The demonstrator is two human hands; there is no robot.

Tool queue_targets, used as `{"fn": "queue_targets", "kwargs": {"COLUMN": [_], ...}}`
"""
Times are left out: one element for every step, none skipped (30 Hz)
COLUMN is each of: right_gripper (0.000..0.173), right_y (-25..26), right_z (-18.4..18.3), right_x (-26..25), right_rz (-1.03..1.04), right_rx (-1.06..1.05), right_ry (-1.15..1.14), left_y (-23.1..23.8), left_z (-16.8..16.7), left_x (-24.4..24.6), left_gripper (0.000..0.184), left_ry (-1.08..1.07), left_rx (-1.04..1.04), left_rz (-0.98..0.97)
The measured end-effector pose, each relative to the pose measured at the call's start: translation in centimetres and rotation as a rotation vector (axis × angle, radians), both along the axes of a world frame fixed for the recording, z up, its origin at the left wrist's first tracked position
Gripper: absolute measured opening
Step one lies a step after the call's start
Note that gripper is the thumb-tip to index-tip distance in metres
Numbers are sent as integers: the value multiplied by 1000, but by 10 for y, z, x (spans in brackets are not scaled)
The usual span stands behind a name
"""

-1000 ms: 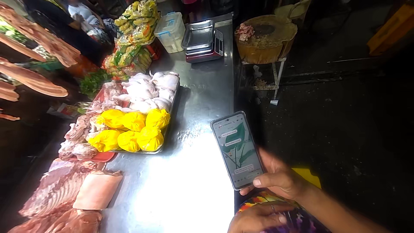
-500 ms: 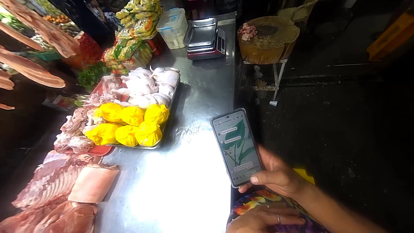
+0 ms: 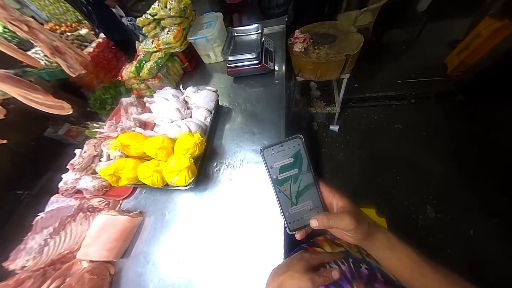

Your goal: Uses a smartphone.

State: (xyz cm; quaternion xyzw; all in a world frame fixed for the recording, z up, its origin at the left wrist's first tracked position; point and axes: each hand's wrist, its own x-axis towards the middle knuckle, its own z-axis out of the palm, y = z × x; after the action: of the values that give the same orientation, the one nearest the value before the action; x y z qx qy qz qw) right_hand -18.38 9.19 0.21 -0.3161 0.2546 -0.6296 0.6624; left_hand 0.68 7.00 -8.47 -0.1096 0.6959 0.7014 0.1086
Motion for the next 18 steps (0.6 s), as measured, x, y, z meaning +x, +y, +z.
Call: {"fn": "queue_targets", "kwargs": {"right_gripper": [75, 75, 74, 74, 74, 73, 72, 71, 70, 69, 67, 67, 67, 68, 69, 69, 70, 71], "right_y": [0, 1, 1, 2, 2, 3, 3, 2, 2, 1, 1, 0, 0, -1, -1, -1, -1, -1], "right_z": [0, 1, 1, 1, 1, 1, 1, 1, 1, 2, 2, 3, 2, 1, 0, 0, -1, -2], "right_x": [0, 0, 1, 1, 1, 2, 2, 3, 3, 4, 6, 7, 8, 8, 9, 10, 11, 11], "right_rz": [-6, -12, -18, -20, -19, -21, -20, -21, -22, -29, -36, -37, -34, -25, -13, -4, 1, 0], "right_rx": [2, 6, 12, 14, 14, 17, 19, 26, 35, 47, 57, 56, 51, 43, 38, 36, 32, 30], "right_ry": [8, 10, 14, 18, 25, 28, 28, 37, 50, 63, 72, 78, 78, 71, 60, 55, 53, 56], "left_y": [-7, -15, -23, -30, -35, -39, -43, -45, -47, -49, -49, -48, -47, -45, -44, -43, -43, -43], "left_z": [7, 12, 17, 23, 29, 34, 39, 45, 51, 58, 64, 70, 75, 80, 84, 86, 88, 89], "left_x": [8, 18, 28, 37, 44, 51, 55, 57, 55, 52, 48, 43, 39, 35, 31, 28, 25, 22], "left_gripper": [44, 43, 42, 41, 41, 40, 42, 46, 51, 55, 58, 61, 65, 69, 73, 77, 80, 82], "left_ry": [41, 88, 134, 182, 238, 283, 324, 367, 424, 488, 554, 614, 656, 680, 694, 696, 691, 684], "left_rx": [-8, 16, 59, 104, 140, 143, 115, 87, 76, 82, 103, 129, 150, 157, 146, 120, 91, 70], "left_rz": [12, 44, 92, 170, 276, 401, 519, 626, 700, 755, 793, 820, 839, 843, 828, 809, 793, 787]}}
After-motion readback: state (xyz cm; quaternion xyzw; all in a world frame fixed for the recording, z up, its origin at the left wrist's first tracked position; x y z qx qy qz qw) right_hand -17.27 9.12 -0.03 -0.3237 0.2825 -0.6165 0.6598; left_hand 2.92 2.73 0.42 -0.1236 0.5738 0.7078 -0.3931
